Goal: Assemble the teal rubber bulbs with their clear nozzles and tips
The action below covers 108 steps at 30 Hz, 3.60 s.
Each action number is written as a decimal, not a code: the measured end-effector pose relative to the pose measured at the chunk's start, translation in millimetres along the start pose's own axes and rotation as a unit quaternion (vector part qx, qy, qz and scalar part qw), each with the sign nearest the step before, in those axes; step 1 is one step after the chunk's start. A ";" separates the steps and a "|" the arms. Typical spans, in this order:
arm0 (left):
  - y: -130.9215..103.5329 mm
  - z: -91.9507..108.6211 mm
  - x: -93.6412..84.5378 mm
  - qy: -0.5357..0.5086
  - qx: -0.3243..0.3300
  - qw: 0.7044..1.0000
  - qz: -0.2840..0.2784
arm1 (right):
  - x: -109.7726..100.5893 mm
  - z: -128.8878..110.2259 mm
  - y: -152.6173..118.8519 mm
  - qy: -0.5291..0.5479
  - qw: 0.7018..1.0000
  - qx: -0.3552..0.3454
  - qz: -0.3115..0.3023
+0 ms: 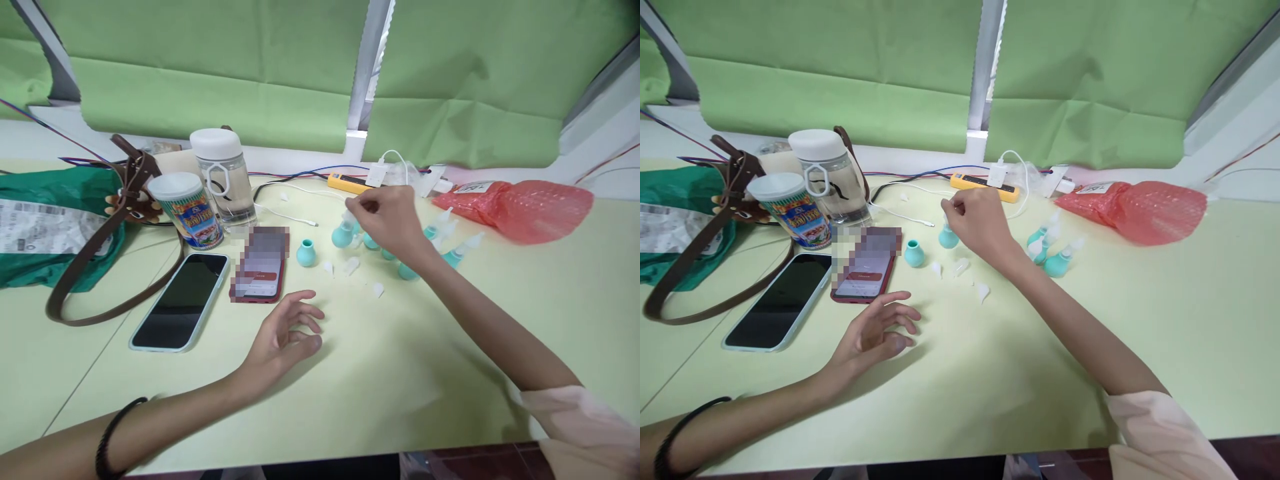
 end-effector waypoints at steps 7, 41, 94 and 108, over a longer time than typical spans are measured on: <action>-1.9 0.6 -0.2 0.043 -0.013 0.999 -0.005 | 46.7 39.4 3.3 -0.064 0.994 0.051 -0.079; 1.1 -14.7 -3.3 -0.037 -0.066 0.996 0.043 | 42.5 -75.7 -128.8 -0.130 0.924 -0.321 -0.163; -0.3 -11.8 -15.9 -0.004 -0.066 0.992 0.110 | 42.6 -76.4 -130.5 -0.085 0.917 -0.313 -0.233; -3.0 -16.1 -10.9 -0.079 -0.072 0.989 0.097 | 46.6 -80.0 -146.2 -0.023 0.944 -0.300 -0.136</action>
Point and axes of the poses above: each hand's wrist, its own y-axis towards the middle knuckle, its own x-axis out of the palm, z = x × y, the point moved 8 cm from there along y, towards the middle knuckle, and after that the axes turned 4 degrees about y, right-handed, at the moved point
